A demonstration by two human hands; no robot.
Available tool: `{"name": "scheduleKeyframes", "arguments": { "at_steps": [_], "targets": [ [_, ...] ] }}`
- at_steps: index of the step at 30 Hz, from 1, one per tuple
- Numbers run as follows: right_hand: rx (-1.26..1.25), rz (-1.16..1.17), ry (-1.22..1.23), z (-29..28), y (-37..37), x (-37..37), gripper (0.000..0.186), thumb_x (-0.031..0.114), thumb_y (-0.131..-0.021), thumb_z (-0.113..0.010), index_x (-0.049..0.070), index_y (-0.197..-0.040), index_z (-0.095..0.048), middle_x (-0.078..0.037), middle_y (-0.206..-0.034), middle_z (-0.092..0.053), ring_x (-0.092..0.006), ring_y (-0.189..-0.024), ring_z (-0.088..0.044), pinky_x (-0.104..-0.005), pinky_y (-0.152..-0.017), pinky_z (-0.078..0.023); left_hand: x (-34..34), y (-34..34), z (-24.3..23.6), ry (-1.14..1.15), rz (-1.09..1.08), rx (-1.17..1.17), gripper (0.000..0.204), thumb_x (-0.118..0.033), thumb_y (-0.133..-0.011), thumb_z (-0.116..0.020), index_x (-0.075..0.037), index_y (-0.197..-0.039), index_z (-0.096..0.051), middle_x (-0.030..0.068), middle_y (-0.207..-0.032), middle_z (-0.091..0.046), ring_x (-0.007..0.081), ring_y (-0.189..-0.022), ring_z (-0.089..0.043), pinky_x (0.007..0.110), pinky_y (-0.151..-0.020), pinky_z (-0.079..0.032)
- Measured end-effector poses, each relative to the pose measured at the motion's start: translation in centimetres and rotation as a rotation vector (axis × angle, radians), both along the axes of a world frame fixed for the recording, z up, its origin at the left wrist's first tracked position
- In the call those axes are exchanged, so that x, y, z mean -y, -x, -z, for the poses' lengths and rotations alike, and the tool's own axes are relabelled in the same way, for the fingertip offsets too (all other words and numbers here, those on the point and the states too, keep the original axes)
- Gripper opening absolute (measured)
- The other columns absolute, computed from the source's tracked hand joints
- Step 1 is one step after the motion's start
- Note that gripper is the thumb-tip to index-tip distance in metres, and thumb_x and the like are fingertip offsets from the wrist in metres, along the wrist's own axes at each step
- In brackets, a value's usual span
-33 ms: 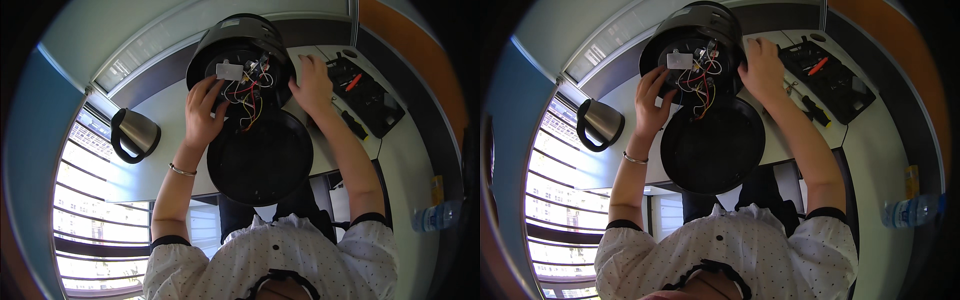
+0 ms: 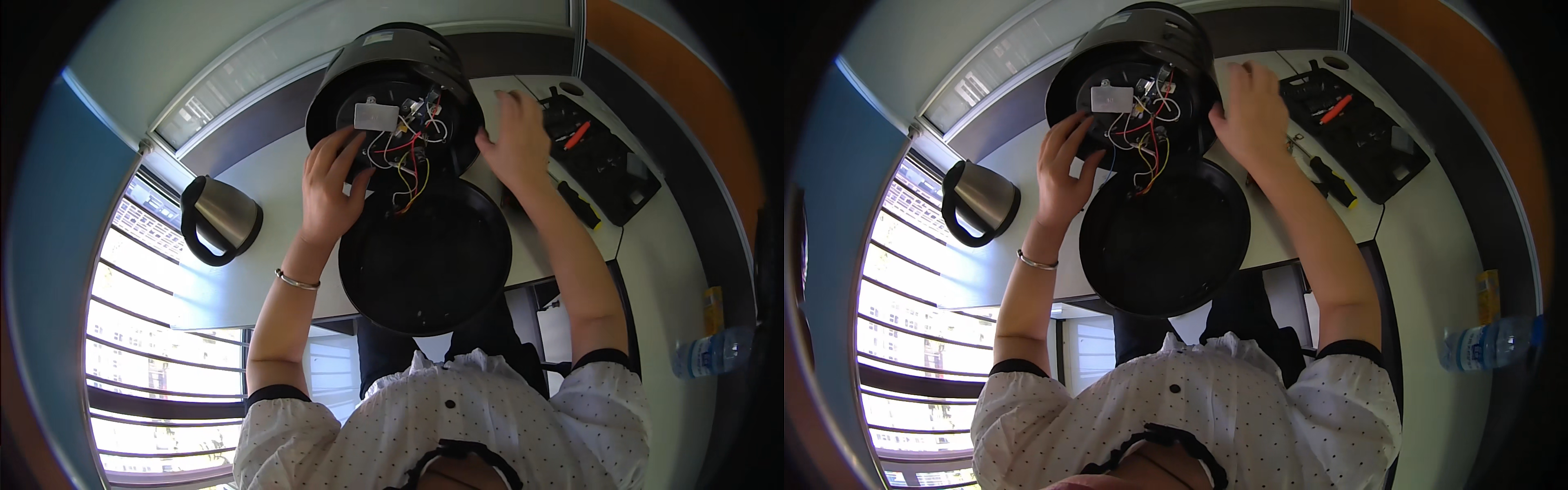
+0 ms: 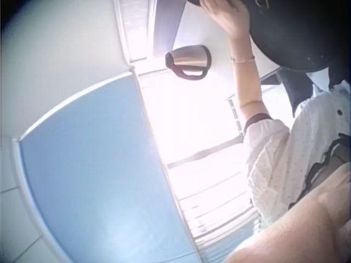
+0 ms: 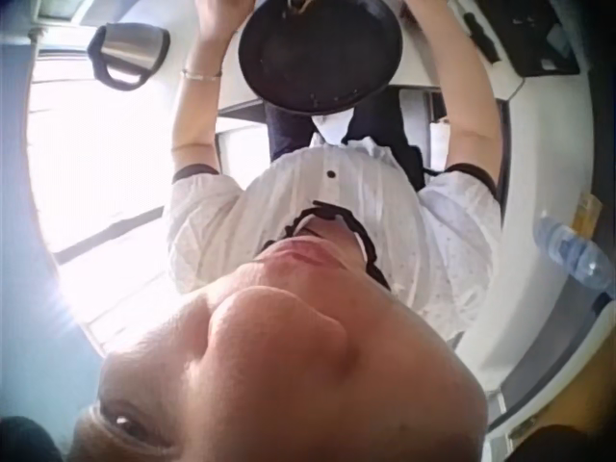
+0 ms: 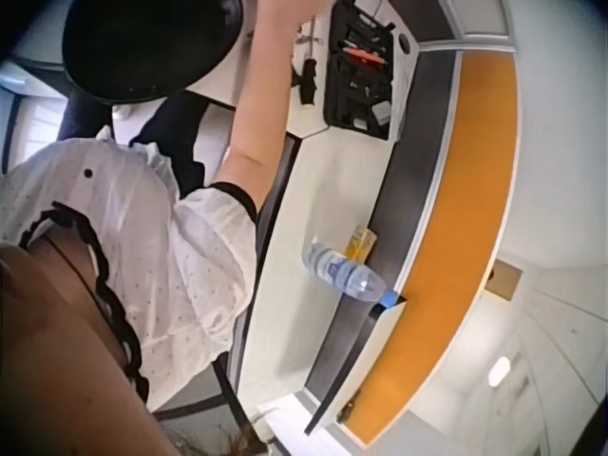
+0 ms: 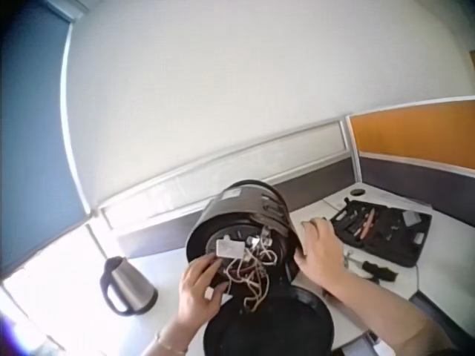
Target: The person works on the internal wiring of a disassembled appliance, using a hot glue gun to secure connections and a screwdriver to tighten screws. They manipulate various colored wires and components inside the device's casing.
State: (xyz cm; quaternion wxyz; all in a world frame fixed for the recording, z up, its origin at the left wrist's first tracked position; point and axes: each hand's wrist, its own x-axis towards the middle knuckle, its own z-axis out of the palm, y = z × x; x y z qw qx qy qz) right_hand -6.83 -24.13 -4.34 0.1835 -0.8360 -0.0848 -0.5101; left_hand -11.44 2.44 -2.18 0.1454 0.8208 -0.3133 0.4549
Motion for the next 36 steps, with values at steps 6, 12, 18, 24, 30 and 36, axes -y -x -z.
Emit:
{"name": "scheduleKeyframes", "arguments": {
  "at_steps": [6, 12, 18, 24, 30, 36],
  "targets": [
    [0.093, -0.703, -0.058, -4.2, 11.4, -2.9, 0.038, -0.005, -0.071, -0.054, 0.000, -0.108, -0.057, -0.013, -0.109, -0.060, -0.0275, -0.098, -0.056, -0.0349, -0.084, -0.044, -1.9, 2.0, 1.8, 0.034, -0.002, -0.027, 0.048, -0.003, -0.069, -0.072, -0.003, -0.116, -0.062, 0.0123, -0.120, -0.059, 0.0318, -0.108, -0.056, 0.040, -0.092, -0.044],
    [-0.269, -1.928, 0.114, -4.0, 23.8, -13.0, 0.047, 0.012, -0.073, -0.064, 0.003, -0.117, -0.052, -0.006, -0.100, -0.055, -0.0231, -0.101, -0.052, -0.0350, -0.088, -0.041, -0.9, 4.9, 2.9, 0.091, 0.087, -0.009, 0.048, 0.001, -0.069, -0.072, -0.002, -0.116, -0.061, 0.0127, -0.120, -0.060, 0.0318, -0.109, -0.056, 0.041, -0.093, -0.045],
    [-0.301, -2.085, 0.093, -2.4, 27.7, -18.1, 0.049, 0.020, -0.076, -0.070, 0.003, -0.118, -0.052, -0.013, -0.114, -0.055, -0.0252, -0.111, -0.050, -0.0356, -0.100, -0.036, -1.1, 8.4, 2.7, 0.030, 0.072, 0.075, 0.045, 0.003, -0.073, -0.070, 0.001, -0.116, -0.061, 0.0151, -0.118, -0.062, 0.0332, -0.111, -0.058, 0.042, -0.097, -0.046],
    [-0.710, -2.198, 0.391, -3.1, 27.7, -17.0, 0.040, 0.021, -0.082, -0.066, 0.003, -0.115, -0.054, -0.013, -0.114, -0.055, -0.0237, -0.111, -0.050, -0.0359, -0.100, -0.034, -2.0, 10.3, 2.7, 0.007, 0.089, 0.104, 0.043, 0.001, -0.075, -0.069, 0.000, -0.117, -0.060, 0.0150, -0.117, -0.063, 0.0321, -0.112, -0.058, 0.046, -0.099, -0.045],
    [-0.550, -2.165, 0.033, -1.0, 29.2, -17.5, 0.029, 0.019, -0.083, -0.065, 0.001, -0.105, -0.059, -0.012, -0.109, -0.060, -0.0254, -0.109, -0.052, -0.0381, -0.097, -0.038, -2.6, 11.2, 4.0, 0.030, 0.072, 0.129, 0.045, 0.000, -0.073, -0.069, -0.002, -0.117, -0.059, 0.0140, -0.117, -0.062, 0.0310, -0.111, -0.059, 0.046, -0.098, -0.044],
    [-0.769, -2.186, 0.289, -2.5, 28.3, -15.9, 0.031, 0.015, -0.083, -0.066, 0.001, -0.109, -0.057, -0.015, -0.110, -0.059, -0.0248, -0.111, -0.053, -0.0389, -0.098, -0.040, -1.7, 12.4, 4.5, 0.094, 0.095, 0.077, 0.045, 0.001, -0.075, -0.069, 0.000, -0.119, -0.059, 0.0150, -0.118, -0.063, 0.0331, -0.116, -0.056, 0.045, -0.101, -0.043]
  ]
}}
